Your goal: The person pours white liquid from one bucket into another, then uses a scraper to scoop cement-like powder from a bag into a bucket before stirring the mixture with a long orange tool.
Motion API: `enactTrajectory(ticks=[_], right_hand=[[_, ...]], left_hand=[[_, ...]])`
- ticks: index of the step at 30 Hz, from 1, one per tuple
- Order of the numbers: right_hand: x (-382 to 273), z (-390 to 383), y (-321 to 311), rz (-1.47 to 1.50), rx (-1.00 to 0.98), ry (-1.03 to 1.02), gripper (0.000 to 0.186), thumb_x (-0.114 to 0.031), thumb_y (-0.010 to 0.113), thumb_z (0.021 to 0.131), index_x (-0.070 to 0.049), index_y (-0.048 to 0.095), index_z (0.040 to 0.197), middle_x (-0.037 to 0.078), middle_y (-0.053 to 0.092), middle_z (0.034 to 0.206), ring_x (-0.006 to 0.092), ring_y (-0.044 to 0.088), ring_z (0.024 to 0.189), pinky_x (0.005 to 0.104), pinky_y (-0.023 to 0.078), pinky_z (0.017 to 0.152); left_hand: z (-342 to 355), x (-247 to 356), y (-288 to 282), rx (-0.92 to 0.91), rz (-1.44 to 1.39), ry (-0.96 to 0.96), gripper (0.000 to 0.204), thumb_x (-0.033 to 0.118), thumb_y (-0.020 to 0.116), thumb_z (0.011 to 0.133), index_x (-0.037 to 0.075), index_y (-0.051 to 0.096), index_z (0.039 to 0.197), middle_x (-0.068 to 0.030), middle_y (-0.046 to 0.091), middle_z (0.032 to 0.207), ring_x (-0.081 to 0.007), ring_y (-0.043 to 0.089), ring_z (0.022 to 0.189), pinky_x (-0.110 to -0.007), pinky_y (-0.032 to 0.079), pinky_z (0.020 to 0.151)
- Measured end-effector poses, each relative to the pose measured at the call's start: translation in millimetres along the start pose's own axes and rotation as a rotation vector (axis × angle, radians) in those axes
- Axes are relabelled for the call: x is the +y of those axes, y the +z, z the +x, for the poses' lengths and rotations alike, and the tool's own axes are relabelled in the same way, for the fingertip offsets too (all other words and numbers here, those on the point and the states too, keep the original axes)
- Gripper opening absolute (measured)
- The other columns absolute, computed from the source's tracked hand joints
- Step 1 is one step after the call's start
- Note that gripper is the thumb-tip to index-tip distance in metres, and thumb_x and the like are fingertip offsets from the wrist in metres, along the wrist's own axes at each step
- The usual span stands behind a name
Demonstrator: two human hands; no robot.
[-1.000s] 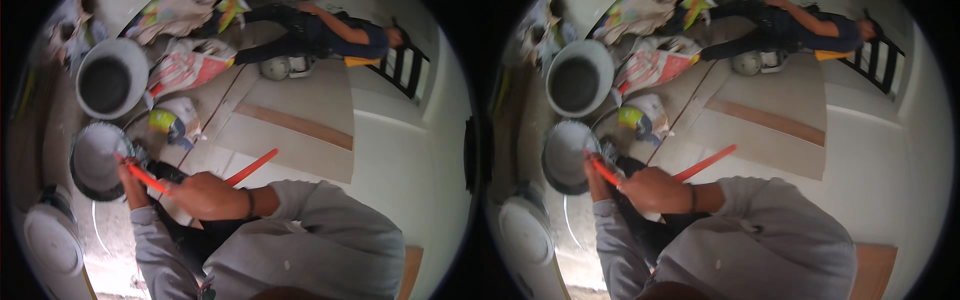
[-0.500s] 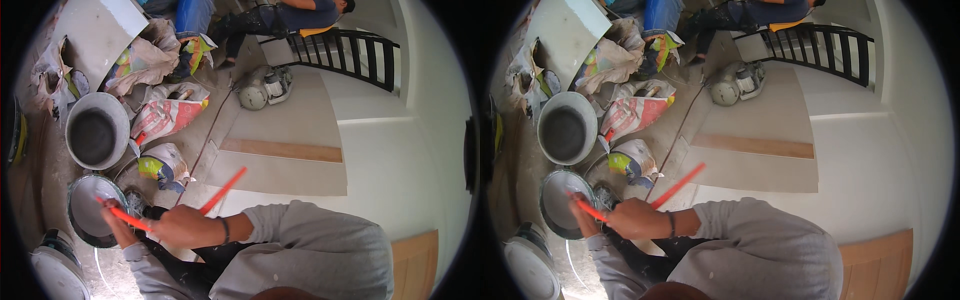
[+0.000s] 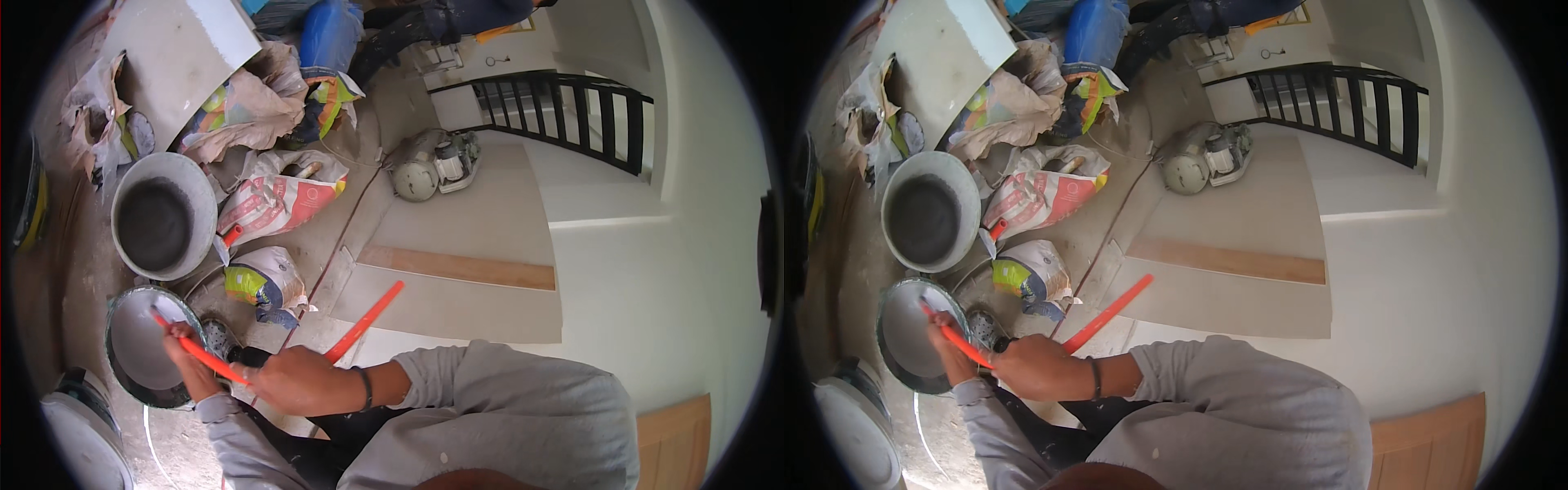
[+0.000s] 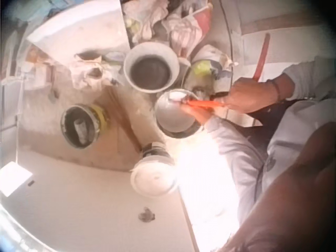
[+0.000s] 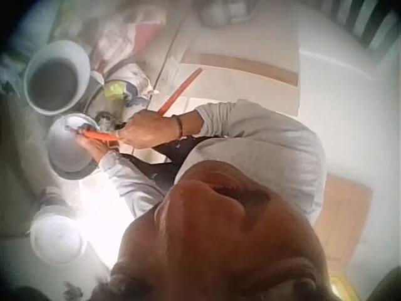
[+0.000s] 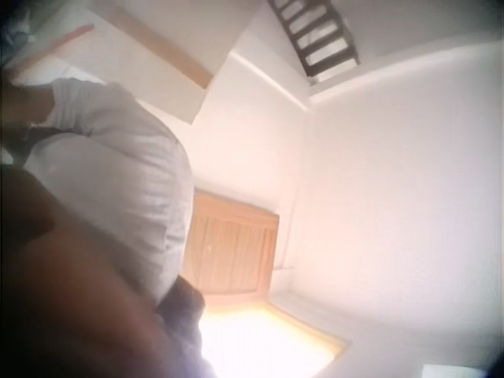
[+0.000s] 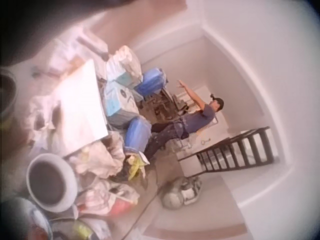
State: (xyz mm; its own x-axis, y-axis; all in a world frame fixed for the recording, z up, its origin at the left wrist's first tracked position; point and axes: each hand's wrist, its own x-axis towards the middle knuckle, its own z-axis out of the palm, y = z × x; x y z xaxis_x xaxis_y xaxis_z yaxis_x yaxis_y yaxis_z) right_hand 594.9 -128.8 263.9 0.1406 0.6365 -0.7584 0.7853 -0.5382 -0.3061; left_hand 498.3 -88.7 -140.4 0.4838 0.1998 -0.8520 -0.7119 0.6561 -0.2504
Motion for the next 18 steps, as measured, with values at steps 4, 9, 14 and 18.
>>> enactTrajectory(ticks=[4, 9, 14, 18], right_hand=[[-9.0, -8.2, 10.7, 0.089, -0.108, -0.080, 0.028, -0.022, 0.059, 0.090, -0.007, 0.066, 0.112, 0.019, 0.065, 0.069, 0.0393, 0.066, 0.066, 0.0517, 0.051, 0.060], [-4.2, -35.8, -0.5, 0.019, -0.058, 0.030, 0.031, -0.022, 0.058, 0.091, -0.005, 0.065, 0.116, 0.018, 0.066, 0.070, 0.0385, 0.066, 0.065, 0.0497, 0.052, 0.059], [-0.3, -10.0, 6.2, -0.019, 0.037, -0.120, 0.040, -0.027, 0.056, 0.095, -0.009, 0.057, 0.131, 0.019, 0.060, 0.062, 0.0394, 0.061, 0.058, 0.0491, 0.048, 0.053], [3.7, -11.6, 36.3, 0.288, -0.093, -0.274, 0.019, -0.017, 0.060, 0.083, -0.006, 0.069, 0.094, 0.018, 0.063, 0.066, 0.0395, 0.063, 0.063, 0.0498, 0.049, 0.059]], left_hand=[[-55.3, 27.5, -25.6, -0.047, 0.069, 0.163, 0.018, 0.015, 0.040, 0.099, 0.009, 0.041, 0.082, 0.0031, 0.034, 0.057, -0.0080, 0.037, 0.045, -0.022, 0.036, 0.036], [-57.6, -38.4, -53.8, 0.179, 0.052, 0.096, 0.018, 0.015, 0.043, 0.099, 0.009, 0.040, 0.082, 0.0041, 0.032, 0.057, -0.0075, 0.036, 0.044, -0.023, 0.035, 0.035], [11.7, -1.1, -24.5, -0.049, -0.024, 0.068, 0.020, 0.013, 0.044, 0.098, 0.012, 0.041, 0.078, 0.0044, 0.034, 0.056, -0.0071, 0.038, 0.043, -0.021, 0.034, 0.036], [-41.3, 33.7, -53.0, -0.109, 0.326, 0.070, 0.029, 0.025, 0.032, 0.101, 0.006, 0.054, 0.100, -0.0060, 0.053, 0.077, -0.0106, 0.047, 0.052, -0.027, 0.044, 0.047]])
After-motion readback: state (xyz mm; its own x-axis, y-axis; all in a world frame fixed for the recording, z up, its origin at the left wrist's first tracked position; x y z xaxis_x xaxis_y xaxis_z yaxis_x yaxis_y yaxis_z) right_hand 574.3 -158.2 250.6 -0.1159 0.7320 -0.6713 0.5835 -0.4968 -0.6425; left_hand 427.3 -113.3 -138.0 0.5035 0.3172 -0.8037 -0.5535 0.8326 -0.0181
